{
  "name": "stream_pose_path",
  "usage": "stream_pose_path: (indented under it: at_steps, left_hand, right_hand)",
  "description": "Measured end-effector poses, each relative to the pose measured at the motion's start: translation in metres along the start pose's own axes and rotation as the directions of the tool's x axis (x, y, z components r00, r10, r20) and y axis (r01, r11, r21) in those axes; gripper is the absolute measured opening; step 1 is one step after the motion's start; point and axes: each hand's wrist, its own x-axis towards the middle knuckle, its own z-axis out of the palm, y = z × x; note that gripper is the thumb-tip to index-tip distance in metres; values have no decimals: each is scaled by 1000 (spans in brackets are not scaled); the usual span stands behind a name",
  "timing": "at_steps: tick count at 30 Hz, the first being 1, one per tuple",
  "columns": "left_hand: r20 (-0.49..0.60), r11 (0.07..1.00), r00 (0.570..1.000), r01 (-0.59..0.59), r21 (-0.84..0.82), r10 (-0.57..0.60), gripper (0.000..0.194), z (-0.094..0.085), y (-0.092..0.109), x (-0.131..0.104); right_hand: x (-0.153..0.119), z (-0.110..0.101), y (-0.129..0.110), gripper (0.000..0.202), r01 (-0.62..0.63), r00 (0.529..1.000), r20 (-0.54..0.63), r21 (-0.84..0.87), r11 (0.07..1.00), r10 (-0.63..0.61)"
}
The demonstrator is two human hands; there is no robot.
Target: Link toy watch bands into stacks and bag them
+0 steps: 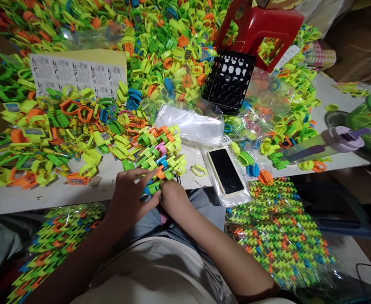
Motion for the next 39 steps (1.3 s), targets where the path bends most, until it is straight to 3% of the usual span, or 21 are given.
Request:
stream_pose_path:
  at_steps: [3,9,17,23,30,32,34,35,37,39]
  left_hand:
    - [43,999,998,33,31,-34,42,0,-1,4]
    - [140,996,987,69,58,-77,40,-4,0,12]
    - [154,961,981,72,266,-116,47,-5,8,17]
    - [167,923,982,22,385,-93,59,-5,15,21]
    - [161,939,979,66,338,-126,57,-7,19,19]
    - [153,966,982,67,249,-108,55,-13,7,15]
    - [85,962,973,194,194,-214,49,-24,-17,7]
    - [38,933,949,301,199,-314,47,-31,-32,1]
    - [-55,817,855,511,267,-516,44,-45,-68,-12]
    - [-15,757,802,570,321,-597,41,-57,-102,-26]
  right_hand:
    - [1,-1,-1,14,17,998,64,-103,995,-11]
    - [2,2,0,14,5,999,40,-145,989,0]
    - [-1,7,17,16,70,995,-73,-24,997,-71]
    - [4,6,24,14,155,986,-69,33,987,-153]
    - [-2,15,26,16,187,969,-177,74,980,-172]
    - [-8,16,28,16,188,964,-217,142,972,-155]
    - [-17,15,31,19,195,955,-265,229,954,-132]
    - [-22,14,34,23,195,951,-287,264,945,-116]
    - [-33,12,40,28,164,949,-310,321,933,-60]
    - [-44,13,45,29,121,955,-295,364,923,-8]
